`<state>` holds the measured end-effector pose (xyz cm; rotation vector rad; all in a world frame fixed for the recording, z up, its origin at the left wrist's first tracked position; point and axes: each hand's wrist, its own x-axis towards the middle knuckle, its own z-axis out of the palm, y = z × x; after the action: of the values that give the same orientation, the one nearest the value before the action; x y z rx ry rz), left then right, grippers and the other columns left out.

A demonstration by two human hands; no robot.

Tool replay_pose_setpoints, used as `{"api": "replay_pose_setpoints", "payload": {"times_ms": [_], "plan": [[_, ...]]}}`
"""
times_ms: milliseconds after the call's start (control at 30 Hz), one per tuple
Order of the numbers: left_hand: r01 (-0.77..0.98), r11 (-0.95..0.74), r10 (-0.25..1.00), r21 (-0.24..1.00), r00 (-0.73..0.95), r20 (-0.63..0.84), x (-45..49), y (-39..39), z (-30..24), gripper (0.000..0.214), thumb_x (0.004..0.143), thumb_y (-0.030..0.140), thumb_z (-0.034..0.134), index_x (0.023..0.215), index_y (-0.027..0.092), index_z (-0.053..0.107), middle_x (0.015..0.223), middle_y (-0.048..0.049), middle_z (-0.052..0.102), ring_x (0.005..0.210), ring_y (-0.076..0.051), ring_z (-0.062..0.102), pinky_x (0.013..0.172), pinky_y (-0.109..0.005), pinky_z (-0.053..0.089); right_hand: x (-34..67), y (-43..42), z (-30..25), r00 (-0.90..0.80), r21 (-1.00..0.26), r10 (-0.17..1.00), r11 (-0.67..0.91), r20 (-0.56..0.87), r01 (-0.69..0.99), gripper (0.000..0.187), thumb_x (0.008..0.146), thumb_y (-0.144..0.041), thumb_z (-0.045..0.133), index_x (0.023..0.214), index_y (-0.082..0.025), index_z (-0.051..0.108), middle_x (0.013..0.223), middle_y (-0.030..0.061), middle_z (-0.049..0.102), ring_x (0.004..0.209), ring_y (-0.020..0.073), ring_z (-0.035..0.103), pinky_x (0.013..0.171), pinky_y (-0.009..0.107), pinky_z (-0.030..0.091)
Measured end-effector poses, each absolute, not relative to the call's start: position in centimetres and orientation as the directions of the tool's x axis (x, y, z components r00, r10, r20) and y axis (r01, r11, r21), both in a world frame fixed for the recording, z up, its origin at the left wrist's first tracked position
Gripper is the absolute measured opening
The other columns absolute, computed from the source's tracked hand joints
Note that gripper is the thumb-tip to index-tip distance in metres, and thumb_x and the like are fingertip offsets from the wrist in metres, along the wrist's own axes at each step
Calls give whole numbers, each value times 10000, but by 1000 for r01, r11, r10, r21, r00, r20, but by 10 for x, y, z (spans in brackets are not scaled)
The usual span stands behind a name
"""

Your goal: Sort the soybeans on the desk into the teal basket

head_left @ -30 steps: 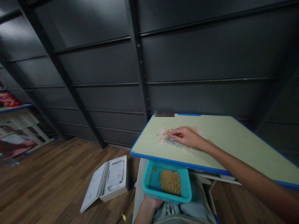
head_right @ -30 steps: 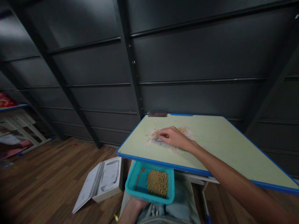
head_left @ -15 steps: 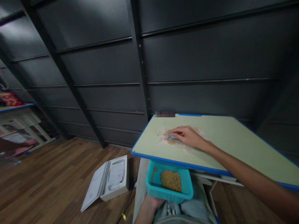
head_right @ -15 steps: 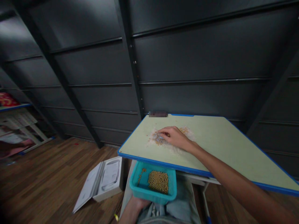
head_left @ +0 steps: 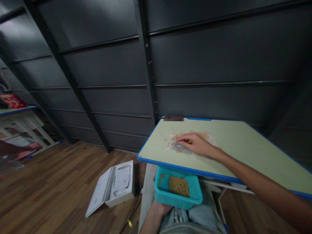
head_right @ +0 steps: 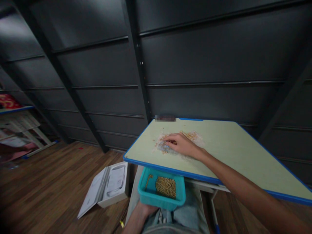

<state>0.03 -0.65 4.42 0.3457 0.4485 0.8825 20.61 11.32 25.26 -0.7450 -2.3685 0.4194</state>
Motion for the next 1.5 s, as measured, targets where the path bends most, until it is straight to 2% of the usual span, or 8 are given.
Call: {"api": "replay_pose_setpoints", "payload": {"times_ms": [200,433,633,867,1000,1200,1367,1500], "plan": [[-670,578,811,466,533,-240,2,-7,54,373,775,393,699,1092,222,794,1254,-140,783,1414,-378,551,1201,-598,399,205,110,253,-657,-481,605,784,449,394,283,1013,-245,606,1220,-273,796,1202,48,809,1033,220,752,973,383,561],[-695,562,815,450,558,-155,6,-8,64,508,851,554,662,1188,189,767,1252,-132,787,1400,-365,571,1220,-591,386,205,111,250,-654,-507,616,771,439,385,289,1016,-278,604,1236,-278,792,1235,47,798,1065,231,750,957,386,571],[-695,579,807,425,563,-179,6,-8,71,487,905,520,596,1227,192,757,1213,-123,808,1359,-350,614,1205,-581,402,205,110,252,-652,-499,622,768,434,402,283,1008,-256,609,1214,-288,801,1209,47,806,1040,229,755,957,393,573],[-726,596,797,344,585,-148,-14,-5,41,583,804,585,675,1193,161,767,1226,-134,803,1418,-375,554,1238,-571,349,205,107,259,-649,-466,615,780,447,419,290,1007,-238,605,1212,-295,801,1211,36,806,1054,228,750,978,394,567],[-716,624,779,312,601,-178,-21,-4,41,679,792,632,691,1271,153,719,1290,-157,773,1421,-374,550,1243,-563,338,205,107,259,-651,-453,614,782,446,428,284,1010,-244,605,1211,-290,801,1219,34,804,1072,228,750,985,382,567],[-679,633,767,373,615,-182,-24,-7,49,536,891,508,621,1232,110,730,1207,-170,801,1375,-360,597,1209,-548,394,207,111,257,-619,-456,637,767,459,451,266,1006,-270,619,1191,-269,810,1196,57,810,1056,245,761,973,401,583],[-697,577,815,425,528,-239,-23,-11,39,341,863,383,661,1020,107,786,1008,-144,842,1296,-350,661,1195,-508,425,208,113,254,-590,-481,670,739,452,471,254,992,-287,634,1166,-275,818,1164,60,819,1032,251,769,961,414,594],[-717,564,825,410,477,-301,-15,-10,37,345,850,366,651,1062,122,770,1048,-141,835,1257,-355,684,1159,-543,464,204,107,255,-620,-498,646,754,445,429,255,991,-289,630,1162,-262,818,1142,58,824,1013,244,771,949,407,598]]}}
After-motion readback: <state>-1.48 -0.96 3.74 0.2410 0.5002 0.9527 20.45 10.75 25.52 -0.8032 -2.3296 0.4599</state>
